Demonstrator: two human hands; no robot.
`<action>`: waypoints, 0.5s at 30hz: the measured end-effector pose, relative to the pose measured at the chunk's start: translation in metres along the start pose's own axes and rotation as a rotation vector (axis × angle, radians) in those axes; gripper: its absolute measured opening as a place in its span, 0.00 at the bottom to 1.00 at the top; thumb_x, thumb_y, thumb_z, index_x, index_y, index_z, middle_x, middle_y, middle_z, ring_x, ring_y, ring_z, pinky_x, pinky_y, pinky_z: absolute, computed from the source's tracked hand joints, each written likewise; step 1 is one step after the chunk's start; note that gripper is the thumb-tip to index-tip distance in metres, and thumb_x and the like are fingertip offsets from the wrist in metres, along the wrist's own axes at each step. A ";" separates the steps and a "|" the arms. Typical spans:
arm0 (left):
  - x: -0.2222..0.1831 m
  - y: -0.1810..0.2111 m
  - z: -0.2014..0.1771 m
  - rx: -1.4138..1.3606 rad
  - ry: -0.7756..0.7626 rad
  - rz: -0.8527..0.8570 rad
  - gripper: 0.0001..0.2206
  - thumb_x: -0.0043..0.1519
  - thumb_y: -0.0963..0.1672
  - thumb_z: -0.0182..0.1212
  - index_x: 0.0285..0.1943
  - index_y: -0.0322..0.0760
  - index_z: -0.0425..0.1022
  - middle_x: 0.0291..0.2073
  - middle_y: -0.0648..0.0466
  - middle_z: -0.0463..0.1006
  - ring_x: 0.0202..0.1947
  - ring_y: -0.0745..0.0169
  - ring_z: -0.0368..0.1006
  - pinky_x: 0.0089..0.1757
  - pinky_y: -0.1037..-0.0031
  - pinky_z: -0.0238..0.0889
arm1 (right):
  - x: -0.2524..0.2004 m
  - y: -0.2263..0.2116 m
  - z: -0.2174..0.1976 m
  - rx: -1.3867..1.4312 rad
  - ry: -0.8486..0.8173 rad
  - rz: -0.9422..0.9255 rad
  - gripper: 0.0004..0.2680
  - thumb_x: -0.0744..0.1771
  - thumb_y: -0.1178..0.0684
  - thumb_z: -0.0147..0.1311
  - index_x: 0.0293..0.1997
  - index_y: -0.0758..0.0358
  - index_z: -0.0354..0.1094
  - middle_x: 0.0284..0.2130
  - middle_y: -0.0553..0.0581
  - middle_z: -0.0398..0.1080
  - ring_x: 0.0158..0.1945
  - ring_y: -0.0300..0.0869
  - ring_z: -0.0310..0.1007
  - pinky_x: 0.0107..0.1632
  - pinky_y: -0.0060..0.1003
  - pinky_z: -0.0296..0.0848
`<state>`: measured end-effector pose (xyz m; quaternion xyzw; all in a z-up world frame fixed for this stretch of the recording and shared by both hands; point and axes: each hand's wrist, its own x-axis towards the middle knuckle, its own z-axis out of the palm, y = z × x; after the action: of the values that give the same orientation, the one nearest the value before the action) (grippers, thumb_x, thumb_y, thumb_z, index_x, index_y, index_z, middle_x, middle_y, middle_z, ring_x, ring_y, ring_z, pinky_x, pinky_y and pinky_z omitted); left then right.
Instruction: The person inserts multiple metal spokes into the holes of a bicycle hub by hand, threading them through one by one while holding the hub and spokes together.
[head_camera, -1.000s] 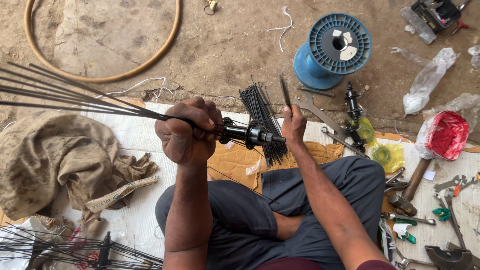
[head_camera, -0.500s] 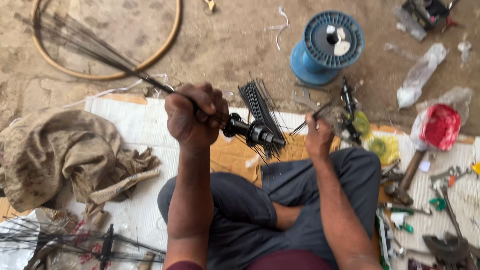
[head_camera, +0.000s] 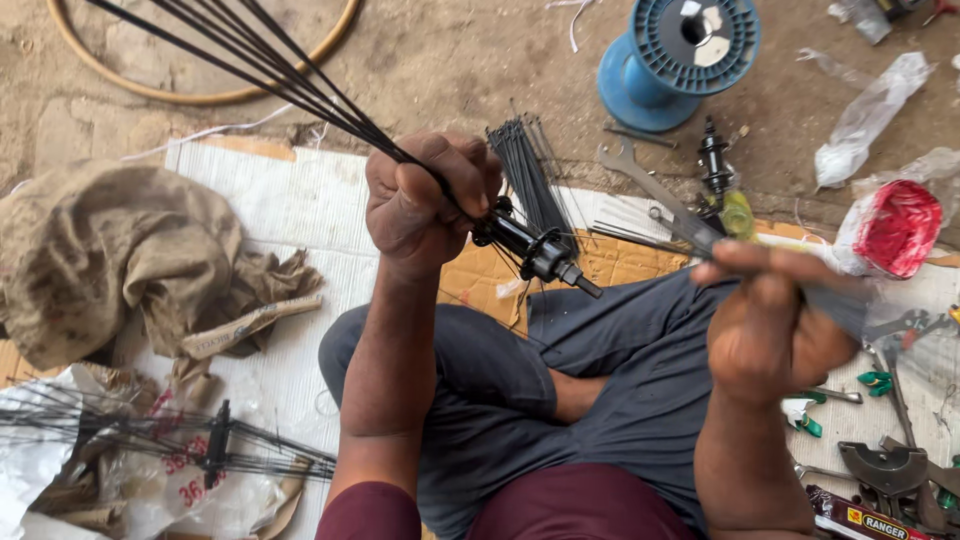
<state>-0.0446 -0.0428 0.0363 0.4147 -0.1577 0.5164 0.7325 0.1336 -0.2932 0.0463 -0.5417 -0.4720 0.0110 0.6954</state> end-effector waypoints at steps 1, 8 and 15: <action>0.000 0.001 0.001 -0.013 -0.003 -0.013 0.25 0.70 0.54 0.58 0.30 0.29 0.71 0.18 0.51 0.63 0.15 0.69 0.53 0.22 0.72 0.46 | -0.004 -0.009 0.006 0.006 0.012 -0.032 0.04 0.77 0.60 0.45 0.58 0.68 0.61 0.41 0.71 0.75 0.35 0.49 0.77 0.38 0.41 0.83; 0.001 0.004 0.000 -0.094 -0.039 -0.063 0.25 0.71 0.56 0.53 0.32 0.32 0.72 0.17 0.60 0.59 0.14 0.75 0.51 0.20 0.78 0.43 | -0.016 -0.040 0.029 -0.044 -0.058 -0.107 0.07 0.77 0.51 0.46 0.61 0.56 0.55 0.45 0.69 0.73 0.41 0.48 0.81 0.45 0.45 0.88; -0.001 0.000 -0.003 -0.218 -0.024 -0.083 0.25 0.73 0.56 0.48 0.33 0.36 0.73 0.19 0.62 0.59 0.14 0.75 0.51 0.20 0.78 0.44 | -0.009 -0.032 0.038 0.012 -0.127 -0.149 0.07 0.75 0.49 0.41 0.55 0.60 0.53 0.47 0.71 0.73 0.43 0.50 0.80 0.46 0.52 0.87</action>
<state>-0.0459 -0.0412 0.0345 0.3450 -0.2044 0.4602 0.7921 0.0867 -0.2831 0.0638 -0.4989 -0.5543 -0.0036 0.6662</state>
